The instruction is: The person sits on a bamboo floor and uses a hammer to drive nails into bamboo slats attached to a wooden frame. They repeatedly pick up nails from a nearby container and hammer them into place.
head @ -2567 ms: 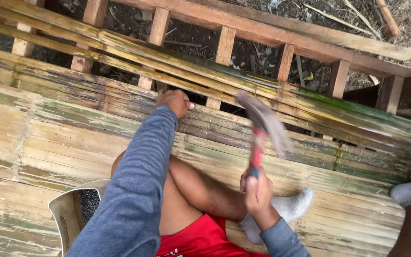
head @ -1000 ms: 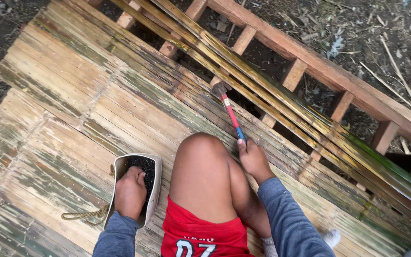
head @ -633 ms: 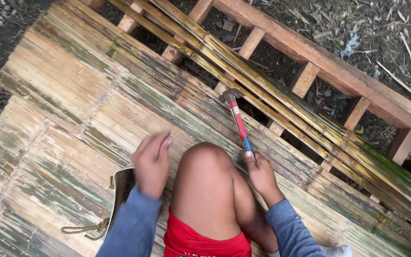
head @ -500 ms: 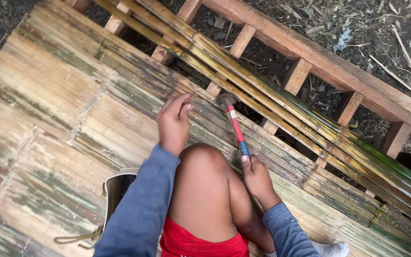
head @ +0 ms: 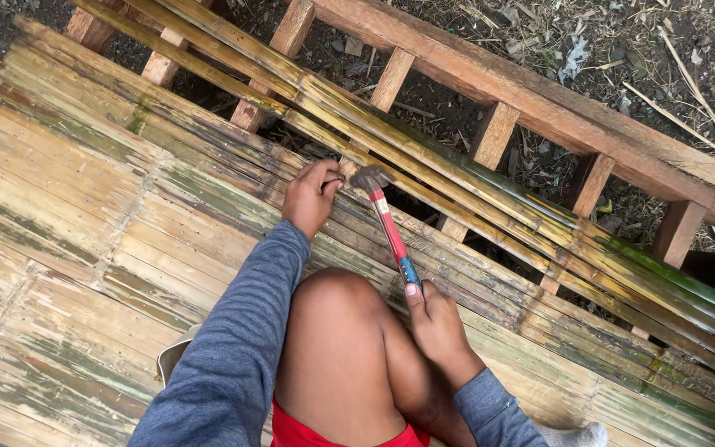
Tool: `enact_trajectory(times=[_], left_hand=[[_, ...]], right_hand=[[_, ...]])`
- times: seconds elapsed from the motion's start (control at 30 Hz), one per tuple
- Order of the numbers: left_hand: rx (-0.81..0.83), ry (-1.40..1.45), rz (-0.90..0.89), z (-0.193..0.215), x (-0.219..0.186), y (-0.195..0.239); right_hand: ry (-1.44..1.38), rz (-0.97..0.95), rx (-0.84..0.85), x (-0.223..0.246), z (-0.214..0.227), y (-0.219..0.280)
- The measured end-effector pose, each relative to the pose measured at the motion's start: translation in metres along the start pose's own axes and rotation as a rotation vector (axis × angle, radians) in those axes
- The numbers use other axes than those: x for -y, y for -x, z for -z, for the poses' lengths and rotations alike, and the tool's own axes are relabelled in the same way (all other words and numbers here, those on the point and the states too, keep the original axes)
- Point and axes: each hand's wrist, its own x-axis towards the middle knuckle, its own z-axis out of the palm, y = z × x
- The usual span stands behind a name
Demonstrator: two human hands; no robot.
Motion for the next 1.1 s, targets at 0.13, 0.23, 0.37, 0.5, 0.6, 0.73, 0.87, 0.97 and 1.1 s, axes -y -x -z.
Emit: enact_trajectory(times=[0.13,0.23,0.37,0.5,0.6,0.73,0.87,0.97,1.1], left_hand=[[-0.014,0.028,0.085,-0.008,-0.002,0.004],[0.009,-0.002,0.101,-0.01,-0.004,0.008],[0.029,0.093,0.135,-0.002,-0.001,0.002],[0.119,-0.36,-0.169,0.018,0.01,-0.016],[0.253,-0.645,-0.161,0.032,0.016,-0.027],[0.425,-0.554,0.058,0.044,0.012,-0.036],[0.479,-0.686,0.07,0.045,0.003,-0.067],[0.551,-0.609,0.187,0.041,0.013,-0.06],[0.5,-0.545,0.201,0.031,0.033,-0.049]], right_hand=[[-0.116,0.134,-0.05,0.02,0.003,0.007],[0.019,0.051,-0.023,0.038,0.004,-0.003],[0.018,0.121,-0.068,0.049,0.01,-0.009],[-0.264,0.229,-0.073,0.039,0.021,0.018],[-0.419,0.334,-0.062,0.029,0.025,0.029],[0.019,0.235,-0.107,0.027,0.006,0.008],[-0.052,0.286,-0.135,0.036,0.007,-0.013],[-0.331,0.409,-0.155,0.023,0.016,0.022],[-0.351,0.538,-0.22,0.016,0.015,0.021]])
